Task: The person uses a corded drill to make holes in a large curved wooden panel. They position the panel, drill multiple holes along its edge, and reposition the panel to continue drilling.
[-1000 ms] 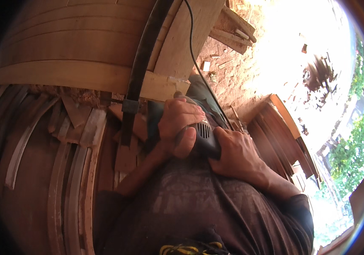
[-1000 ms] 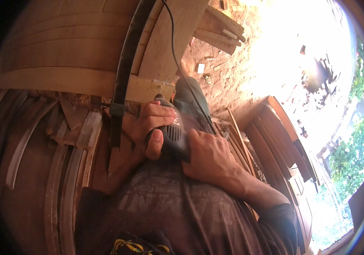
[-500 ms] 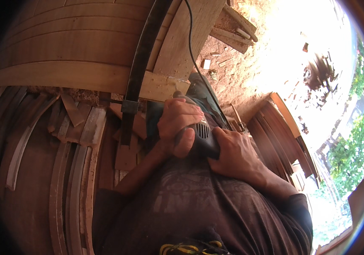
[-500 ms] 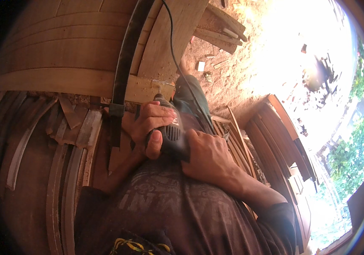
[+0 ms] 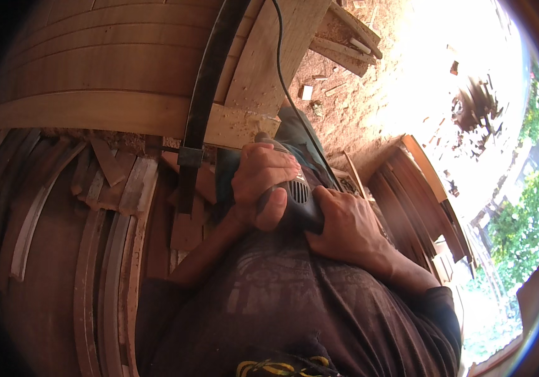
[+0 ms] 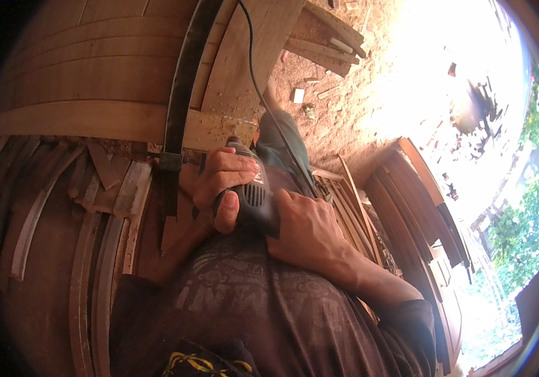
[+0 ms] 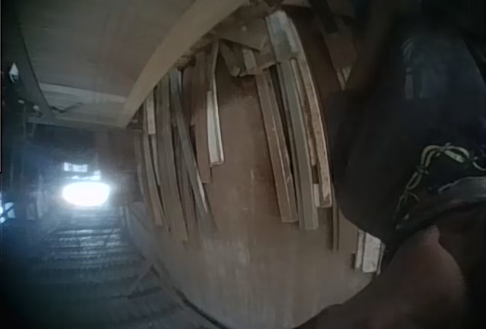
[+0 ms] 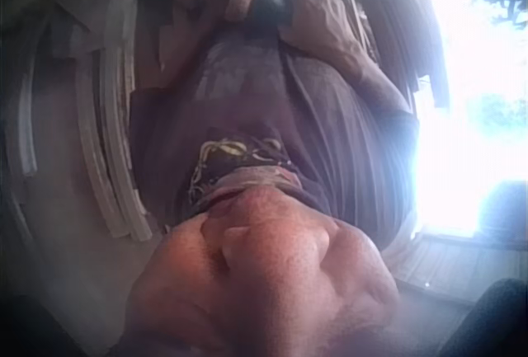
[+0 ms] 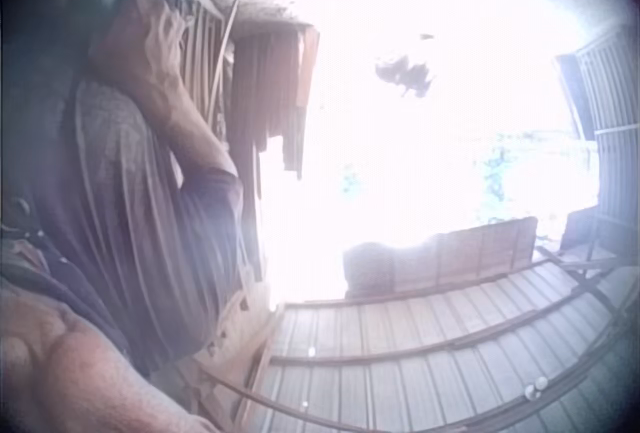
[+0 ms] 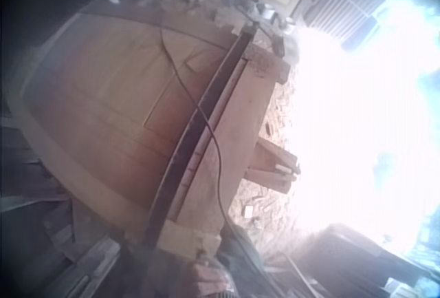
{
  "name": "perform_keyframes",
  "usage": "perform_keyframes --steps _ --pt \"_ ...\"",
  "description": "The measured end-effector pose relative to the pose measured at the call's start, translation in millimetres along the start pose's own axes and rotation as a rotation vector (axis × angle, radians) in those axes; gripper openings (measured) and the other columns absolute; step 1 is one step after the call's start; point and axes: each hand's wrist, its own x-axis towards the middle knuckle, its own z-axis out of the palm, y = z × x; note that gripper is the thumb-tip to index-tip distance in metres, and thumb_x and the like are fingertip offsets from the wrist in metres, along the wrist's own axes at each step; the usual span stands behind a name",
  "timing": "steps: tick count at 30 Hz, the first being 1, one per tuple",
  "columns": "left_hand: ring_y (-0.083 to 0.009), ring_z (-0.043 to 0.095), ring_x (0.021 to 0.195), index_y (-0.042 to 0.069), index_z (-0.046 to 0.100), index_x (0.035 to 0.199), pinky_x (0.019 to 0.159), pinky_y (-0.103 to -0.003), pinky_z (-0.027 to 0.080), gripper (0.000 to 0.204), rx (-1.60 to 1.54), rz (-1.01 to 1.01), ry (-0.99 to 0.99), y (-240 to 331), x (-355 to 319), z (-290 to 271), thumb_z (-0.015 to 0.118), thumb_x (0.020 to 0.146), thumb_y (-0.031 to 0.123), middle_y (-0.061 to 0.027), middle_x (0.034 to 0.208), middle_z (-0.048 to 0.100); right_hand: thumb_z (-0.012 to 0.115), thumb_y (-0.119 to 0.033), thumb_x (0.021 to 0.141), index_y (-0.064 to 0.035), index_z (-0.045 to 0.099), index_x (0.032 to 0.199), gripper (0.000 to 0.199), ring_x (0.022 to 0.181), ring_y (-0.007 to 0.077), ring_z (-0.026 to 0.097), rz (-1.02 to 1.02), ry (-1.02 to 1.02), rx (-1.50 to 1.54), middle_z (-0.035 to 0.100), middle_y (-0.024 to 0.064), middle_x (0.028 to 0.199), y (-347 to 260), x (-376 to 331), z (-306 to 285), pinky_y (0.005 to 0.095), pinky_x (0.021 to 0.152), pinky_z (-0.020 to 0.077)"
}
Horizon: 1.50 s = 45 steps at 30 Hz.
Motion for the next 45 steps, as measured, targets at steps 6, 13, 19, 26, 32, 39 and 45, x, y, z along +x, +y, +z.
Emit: perform_keyframes --steps 6,13,19,26,32,39,45 --pt "-0.0311 0.075 0.093 -0.002 0.075 0.098 0.1 -0.049 0.049 0.035 -0.001 0.011 0.023 -1.4 -4.9 2.6 0.061 0.084 0.028 -0.0162 0.098 0.078 0.079 -0.027 0.082 -0.0011 0.064 0.103 0.037 0.089 0.0468 0.072 -0.013 -0.001 0.002 0.073 0.0235 0.094 1.8 1.9 -1.7 0.0563 0.082 0.0559" --pt "-0.0315 0.075 0.093 -0.002 0.075 0.098 0.1 -0.049 0.049 0.034 0.025 0.016 0.017 -6.1 -2.6 4.1 0.061 0.084 0.026 -0.0164 0.099 0.079 0.079 -0.026 0.082 -0.001 0.063 0.104 0.037 0.089 0.0468 0.072 -0.026 -0.002 -0.002 0.073 0.0238 0.095 9.2 5.9 1.1 0.0568 0.081 0.0557" --pt "-0.0315 0.076 0.092 -0.003 0.074 0.098 0.1 -0.049 0.049 0.035 0.018 0.015 0.022 -8.1 -4.8 5.4 0.06 0.084 0.026 -0.0171 0.098 0.079 0.078 -0.026 0.081 -0.0013 0.063 0.104 0.037 0.088 0.0472 0.072 -0.031 0.008 -0.015 0.072 0.0237 0.093 11.2 8.9 3.7 0.0573 0.08 0.0555" --pt "-0.0316 0.075 0.092 -0.004 0.074 0.097 0.101 -0.049 0.049 0.037 0.012 0.01 0.052 -10.9 -7.9 7.1 0.059 0.083 0.026 -0.0181 0.096 0.078 0.081 -0.026 0.082 0.0033 0.063 0.107 0.043 0.096 0.048 0.074 -0.002 -0.071 -0.023 0.073 0.027 0.102 6.3 12.0 -3.3 0.0569 0.088 0.057" --pt "-0.0325 0.074 0.091 -0.005 0.074 0.097 0.101 -0.049 0.049 0.037 0.02 0.017 0.071 -10.6 -8.9 7.1 0.059 0.083 0.026 -0.0191 0.096 0.078 0.078 -0.025 0.08 -0.0006 0.062 0.101 0.035 0.089 0.0478 0.071 -0.082 0.031 -0.04 0.072 0.0238 0.094 14.6 13.5 5.3 0.0583 0.081 0.0548" --pt "-0.0336 0.073 0.099 -0.004 0.074 0.102 0.102 -0.051 0.049 0.03 0.016 -0.092 0.078 -7.8 -9.7 7.0 0.058 0.091 0.019 -0.0189 0.1 0.078 0.081 -0.026 0.081 0.0021 0.064 0.105 0.04 0.094 0.0482 0.074 -0.052 -0.044 -0.098 0.074 0.0273 0.098 14.2 28.0 1.0 0.0572 0.088 0.0577" --pt "-0.034 0.072 0.103 -0.002 0.075 0.107 0.105 -0.052 0.05 0.025 -0.002 -0.143 0.051 -45.0 -20.8 4.7 0.057 0.095 0.01 -0.0181 0.102 0.077 0.079 -0.026 0.078 0.0001 0.069 0.101 0.036 0.092 0.05 0.073 0.004 -0.018 -0.074 0.074 0.0289 0.091 30.4 54.2 24.5 0.0582 0.087 0.0574"
